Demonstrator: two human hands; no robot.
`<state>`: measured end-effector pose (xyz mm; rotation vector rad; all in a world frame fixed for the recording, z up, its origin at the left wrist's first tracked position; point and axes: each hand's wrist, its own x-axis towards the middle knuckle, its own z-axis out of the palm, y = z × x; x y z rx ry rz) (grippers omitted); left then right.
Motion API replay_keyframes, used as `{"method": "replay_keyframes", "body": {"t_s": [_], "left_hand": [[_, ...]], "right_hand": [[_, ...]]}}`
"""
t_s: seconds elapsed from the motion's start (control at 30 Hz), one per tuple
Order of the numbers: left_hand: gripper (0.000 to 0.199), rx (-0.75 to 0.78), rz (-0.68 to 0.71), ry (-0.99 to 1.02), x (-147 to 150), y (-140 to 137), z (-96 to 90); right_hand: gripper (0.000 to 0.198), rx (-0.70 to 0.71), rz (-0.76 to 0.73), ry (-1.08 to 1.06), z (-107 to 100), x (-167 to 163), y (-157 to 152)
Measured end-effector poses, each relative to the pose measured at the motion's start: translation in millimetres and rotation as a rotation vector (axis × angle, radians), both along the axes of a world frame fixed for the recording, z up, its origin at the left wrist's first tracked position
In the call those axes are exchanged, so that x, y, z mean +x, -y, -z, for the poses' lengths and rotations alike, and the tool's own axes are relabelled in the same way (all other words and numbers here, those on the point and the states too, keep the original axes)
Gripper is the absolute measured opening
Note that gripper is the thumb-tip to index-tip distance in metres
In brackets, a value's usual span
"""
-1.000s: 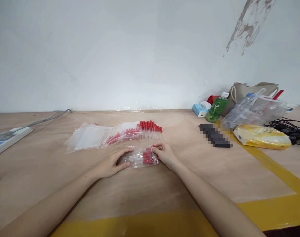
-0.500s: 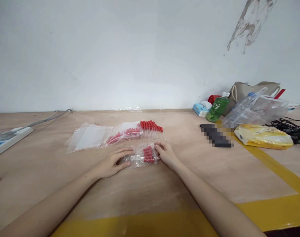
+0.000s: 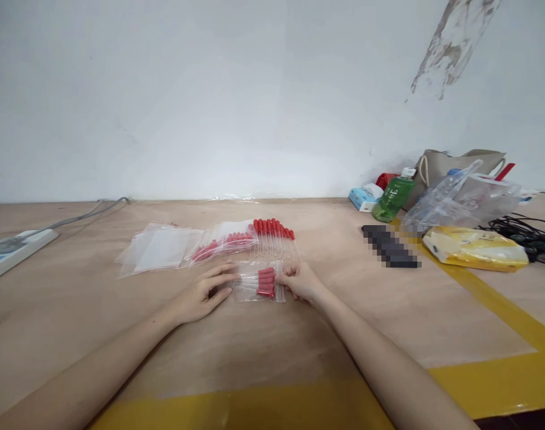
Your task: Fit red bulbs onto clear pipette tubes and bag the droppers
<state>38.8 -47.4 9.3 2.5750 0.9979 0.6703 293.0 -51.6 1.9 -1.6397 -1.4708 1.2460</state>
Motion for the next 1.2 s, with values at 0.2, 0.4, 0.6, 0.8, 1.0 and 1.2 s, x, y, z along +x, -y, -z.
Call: {"method": "replay_keyframes", "body": {"t_s": [0.2, 0.4, 0.6, 0.8, 1.0, 1.2], "left_hand": [[0.032, 0.051, 0.019, -0.020, 10, 7, 6.1], [0.033, -0.062, 0.092, 0.009, 12, 8, 3.3], [0.021, 0.111, -0.097, 0.207, 6, 1, 0.1], [0.022, 0.346, -0.797, 0.153, -44, -31, -9.0], [0.051, 0.119, -1.018, -0.225, -84, -55, 3.2], [0.052, 0.006, -0.972, -0.410, -86, -60, 11.4]], "right_hand": [[0.033, -0.020, -0.031, -0.027, -6, -3, 5], [0.026, 0.018, 0.023, -0.158, -6, -10, 6], [0.029, 0.105, -0.117, -0.450, -12, 2, 10], [0.014, 0.127, 0.151, -0.688, -27, 23, 3], [0.006, 0.091, 0.242, -0.813, -48, -14, -22], [0.013, 0.183, 0.261, -0.911, -35, -108, -53]]}}
